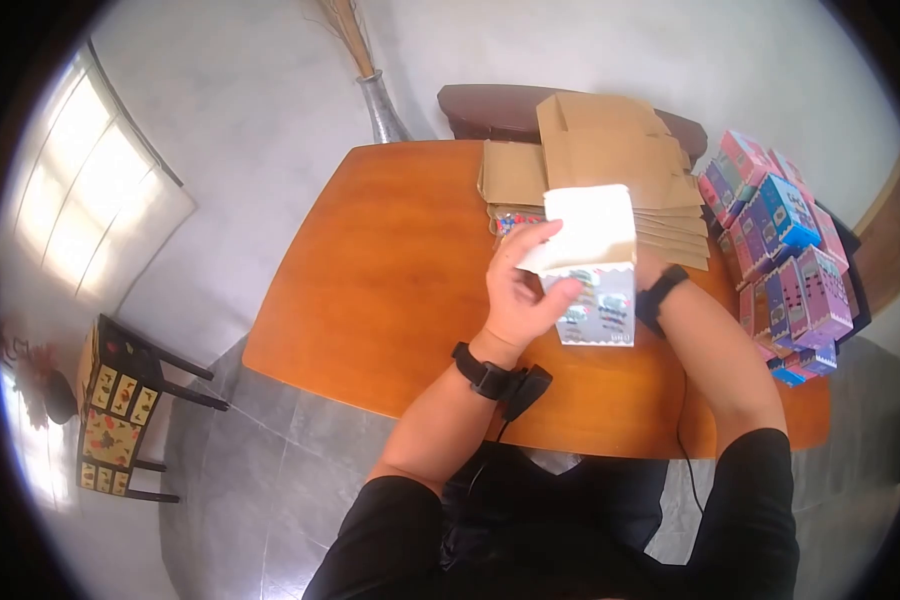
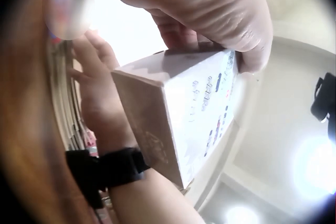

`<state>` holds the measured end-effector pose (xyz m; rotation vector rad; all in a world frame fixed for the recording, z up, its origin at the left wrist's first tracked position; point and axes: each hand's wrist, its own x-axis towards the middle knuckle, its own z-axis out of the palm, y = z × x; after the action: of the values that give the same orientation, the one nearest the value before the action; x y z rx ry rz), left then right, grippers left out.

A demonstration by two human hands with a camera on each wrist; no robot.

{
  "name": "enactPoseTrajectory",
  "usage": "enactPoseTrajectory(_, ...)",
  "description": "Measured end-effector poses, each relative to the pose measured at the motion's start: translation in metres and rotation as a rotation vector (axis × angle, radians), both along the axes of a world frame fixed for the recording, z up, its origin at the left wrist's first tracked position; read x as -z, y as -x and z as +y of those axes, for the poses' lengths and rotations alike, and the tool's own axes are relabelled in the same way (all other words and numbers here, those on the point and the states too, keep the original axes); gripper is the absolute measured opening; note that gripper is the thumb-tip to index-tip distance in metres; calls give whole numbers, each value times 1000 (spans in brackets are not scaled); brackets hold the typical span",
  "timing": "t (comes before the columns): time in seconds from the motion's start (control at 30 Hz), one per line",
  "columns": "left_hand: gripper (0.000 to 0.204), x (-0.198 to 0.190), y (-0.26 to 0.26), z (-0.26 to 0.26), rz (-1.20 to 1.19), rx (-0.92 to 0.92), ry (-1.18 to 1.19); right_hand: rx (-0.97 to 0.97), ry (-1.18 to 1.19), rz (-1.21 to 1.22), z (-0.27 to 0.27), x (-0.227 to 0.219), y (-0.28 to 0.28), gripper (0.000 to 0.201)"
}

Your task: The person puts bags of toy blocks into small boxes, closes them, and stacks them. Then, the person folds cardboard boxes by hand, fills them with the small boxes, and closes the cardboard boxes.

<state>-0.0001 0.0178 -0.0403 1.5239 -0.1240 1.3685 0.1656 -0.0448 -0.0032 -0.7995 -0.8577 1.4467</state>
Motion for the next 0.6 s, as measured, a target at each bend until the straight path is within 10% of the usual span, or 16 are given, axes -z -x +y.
enactPoseTrajectory(0.27, 57, 4, -4, 8, 51, -10, -8, -215, -88, 411, 19, 29, -4, 36)
enactPoseTrajectory(0.37, 63, -3, -5, 2, 132, -71, -248, -34, -181, 30, 6, 37, -18, 39)
enactPoseTrajectory(0.47, 63, -2, -7, -12, 299, 38, -165, 554, -266, -333, -22, 47, -50, 36)
enactPoseTrajectory(0.6, 65, 5, -19, -18, 462, 104, -190, 780, -151, 81, -99, 5, -72, 39)
